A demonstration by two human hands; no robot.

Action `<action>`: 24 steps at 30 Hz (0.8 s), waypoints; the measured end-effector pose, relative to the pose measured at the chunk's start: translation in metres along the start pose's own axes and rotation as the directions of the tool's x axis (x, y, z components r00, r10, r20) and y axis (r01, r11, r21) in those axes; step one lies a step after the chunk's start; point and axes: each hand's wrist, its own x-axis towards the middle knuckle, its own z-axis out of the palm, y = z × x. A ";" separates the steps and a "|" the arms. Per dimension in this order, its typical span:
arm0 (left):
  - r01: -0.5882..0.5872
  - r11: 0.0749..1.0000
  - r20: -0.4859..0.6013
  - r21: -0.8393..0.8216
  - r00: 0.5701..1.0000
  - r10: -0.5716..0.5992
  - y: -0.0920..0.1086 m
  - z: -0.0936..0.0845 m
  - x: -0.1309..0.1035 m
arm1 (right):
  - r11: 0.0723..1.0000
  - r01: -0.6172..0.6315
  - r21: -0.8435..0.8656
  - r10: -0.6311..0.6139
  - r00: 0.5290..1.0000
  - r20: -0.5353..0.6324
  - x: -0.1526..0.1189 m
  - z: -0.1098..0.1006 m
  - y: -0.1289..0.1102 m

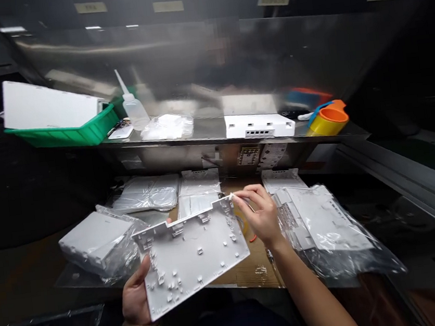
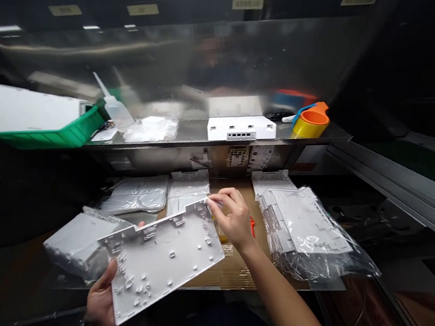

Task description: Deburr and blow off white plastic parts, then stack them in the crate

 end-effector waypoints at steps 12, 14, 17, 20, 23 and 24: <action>-0.073 0.847 -0.456 0.526 0.817 0.353 -0.052 0.017 0.030 | 0.979 0.042 0.198 -0.062 0.994 0.095 -0.033 0.031 -0.063; -0.082 0.802 -0.408 0.591 0.828 0.385 -0.058 0.018 0.034 | 0.971 0.064 0.228 -0.086 0.992 0.087 -0.037 0.038 -0.072; -0.084 0.763 -0.368 0.641 0.839 0.400 -0.062 0.016 0.036 | 0.973 0.058 0.225 -0.073 0.995 0.062 -0.039 0.043 -0.073; -0.076 0.760 -0.363 0.646 0.845 0.393 -0.064 0.015 0.035 | 0.973 0.057 0.225 -0.073 0.995 0.063 -0.041 0.043 -0.073; -0.063 0.785 -0.387 0.616 0.844 0.371 -0.064 0.014 0.032 | 0.979 0.064 0.195 -0.083 0.992 0.092 -0.042 0.047 -0.060; -0.049 0.803 -0.411 0.594 0.839 0.356 -0.062 0.012 0.030 | 0.987 0.016 0.159 -0.033 0.994 0.103 -0.043 0.049 -0.049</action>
